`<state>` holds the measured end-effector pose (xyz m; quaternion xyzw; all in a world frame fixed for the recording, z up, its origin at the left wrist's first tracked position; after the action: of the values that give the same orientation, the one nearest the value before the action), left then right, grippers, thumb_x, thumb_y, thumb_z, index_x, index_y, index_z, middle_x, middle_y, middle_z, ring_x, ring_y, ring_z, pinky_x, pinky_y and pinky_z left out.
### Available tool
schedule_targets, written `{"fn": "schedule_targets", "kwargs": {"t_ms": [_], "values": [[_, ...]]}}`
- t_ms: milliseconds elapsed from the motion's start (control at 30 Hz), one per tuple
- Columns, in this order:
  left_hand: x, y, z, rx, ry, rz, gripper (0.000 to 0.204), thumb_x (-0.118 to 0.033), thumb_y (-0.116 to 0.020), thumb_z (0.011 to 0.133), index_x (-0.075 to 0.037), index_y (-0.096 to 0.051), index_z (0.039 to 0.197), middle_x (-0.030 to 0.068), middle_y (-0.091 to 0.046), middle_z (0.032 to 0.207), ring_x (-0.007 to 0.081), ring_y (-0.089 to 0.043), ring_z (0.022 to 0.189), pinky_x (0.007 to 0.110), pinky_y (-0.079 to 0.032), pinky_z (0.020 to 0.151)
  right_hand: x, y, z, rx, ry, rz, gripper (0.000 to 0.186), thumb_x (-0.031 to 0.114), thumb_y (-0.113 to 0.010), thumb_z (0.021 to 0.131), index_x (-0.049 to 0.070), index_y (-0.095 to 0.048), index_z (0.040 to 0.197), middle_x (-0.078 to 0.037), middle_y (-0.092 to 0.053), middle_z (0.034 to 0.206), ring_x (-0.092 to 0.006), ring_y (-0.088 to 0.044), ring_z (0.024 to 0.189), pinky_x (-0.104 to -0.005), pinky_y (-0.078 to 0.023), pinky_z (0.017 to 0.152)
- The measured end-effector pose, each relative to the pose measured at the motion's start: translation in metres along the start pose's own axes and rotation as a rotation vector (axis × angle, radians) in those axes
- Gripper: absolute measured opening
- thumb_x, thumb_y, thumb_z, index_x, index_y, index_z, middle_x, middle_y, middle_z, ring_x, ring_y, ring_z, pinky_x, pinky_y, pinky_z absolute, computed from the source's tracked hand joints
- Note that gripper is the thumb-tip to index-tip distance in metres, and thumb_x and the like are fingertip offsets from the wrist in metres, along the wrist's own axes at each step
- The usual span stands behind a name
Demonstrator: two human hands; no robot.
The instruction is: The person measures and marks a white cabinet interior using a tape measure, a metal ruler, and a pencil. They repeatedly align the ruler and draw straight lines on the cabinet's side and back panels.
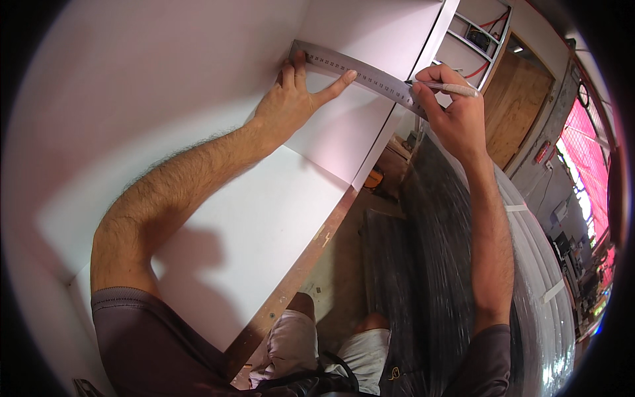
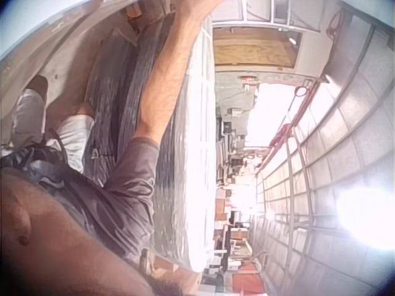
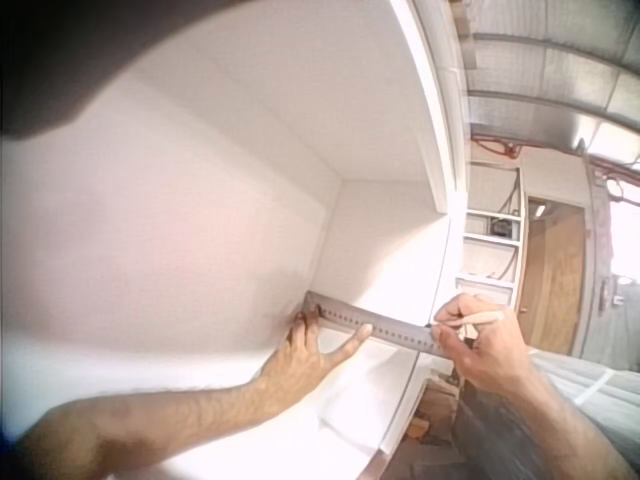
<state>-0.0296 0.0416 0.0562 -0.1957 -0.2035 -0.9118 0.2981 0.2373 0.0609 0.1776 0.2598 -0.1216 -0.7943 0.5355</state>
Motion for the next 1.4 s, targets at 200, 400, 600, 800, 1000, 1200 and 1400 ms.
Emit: {"fn": "schedule_targets", "kwargs": {"t_ms": [200,400,600,800,1000,1200,1400], "values": [[0.0,0.0,-0.001,0.01,0.007,-0.022,0.118,0.013,-0.067,0.091,-0.038,0.002,0.172,0.0504,-0.043,0.146,0.0402,-0.064,0.113,0.038,-0.068,0.082,0.003,-0.004,0.012,0.072,-0.039,-0.052,0.016,0.021,-0.074,0.097,0.005,-0.074,0.1,-0.01,-0.075,0.085,-0.0243,-0.072,0.077,-0.0372,-0.054,0.069],[-0.001,0.0,0.0,0.001,0.01,-0.085,0.12,0.015,-0.065,0.09,-0.039,0.006,0.172,0.0507,-0.042,0.147,0.0438,-0.064,0.114,0.039,-0.068,0.082,0.01,-0.014,0.046,0.183,-0.049,-0.116,0.022,0.026,-0.074,0.095,0.005,-0.077,0.096,-0.013,-0.072,0.074,-0.033,-0.07,0.068,-0.0409,-0.054,0.067],[0.0,0.0,-0.002,0.019,0.012,-0.111,0.125,0.015,-0.065,0.088,-0.039,0.011,0.171,0.0507,-0.04,0.148,0.0453,-0.063,0.115,0.04,-0.068,0.084,0.007,-0.014,0.056,0.287,-0.06,-0.213,0.023,0.03,-0.075,0.093,0.009,-0.078,0.098,-0.013,-0.071,0.072,-0.0347,-0.071,0.071,-0.0446,-0.054,0.068],[0.001,0.002,-0.002,0.005,0.003,-0.048,0.12,0.012,-0.068,0.089,-0.037,0.003,0.173,0.0507,-0.043,0.146,0.0419,-0.065,0.11,0.039,-0.067,0.085,0.01,0.0,0.046,0.28,-0.079,-0.16,0.017,0.026,-0.074,0.093,0.009,-0.076,0.096,-0.01,-0.068,0.069,-0.0318,-0.068,0.066,-0.0434,-0.052,0.065],[-0.001,0.005,0.0,0.041,-0.012,0.014,0.116,0.006,-0.071,0.093,-0.037,0.002,0.173,0.0515,-0.046,0.144,0.0396,-0.067,0.108,0.039,-0.066,0.088,0.01,0.014,0.039,0.297,-0.142,-0.145,0.013,0.022,-0.072,0.092,0.009,-0.075,0.094,-0.008,-0.066,0.067,-0.0283,-0.066,0.062,-0.0412,-0.05,0.063],[0.001,0.002,-0.002,-0.007,0.003,-0.021,0.12,0.009,-0.071,0.088,-0.038,0.0,0.173,0.0508,-0.046,0.144,0.0405,-0.066,0.108,0.039,-0.067,0.084,0.011,0.011,0.042,0.291,-0.104,-0.136,0.014,0.021,-0.072,0.092,0.008,-0.076,0.095,-0.009,-0.067,0.066,-0.0283,-0.067,0.063,-0.0407,-0.05,0.063],[0.0,-0.002,-0.002,-0.047,0.034,-0.082,0.12,0.013,-0.065,0.087,-0.043,-0.003,0.172,0.0489,-0.044,0.146,0.0429,-0.064,0.11,0.039,-0.067,0.078,0.012,-0.006,0.051,0.257,0.015,-0.141,0.016,0.023,-0.074,0.092,0.009,-0.078,0.098,-0.012,-0.073,0.073,-0.0295,-0.07,0.067,-0.0403,-0.053,0.066]]}}
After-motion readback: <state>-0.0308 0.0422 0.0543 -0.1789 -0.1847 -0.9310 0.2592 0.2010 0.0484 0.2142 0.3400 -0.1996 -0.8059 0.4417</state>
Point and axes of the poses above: each hand's wrist, its own z-axis towards the middle knuckle, its own y-axis out of the back of the hand, x = y × z, the point moved 3 cm from there along z, towards the middle knuckle
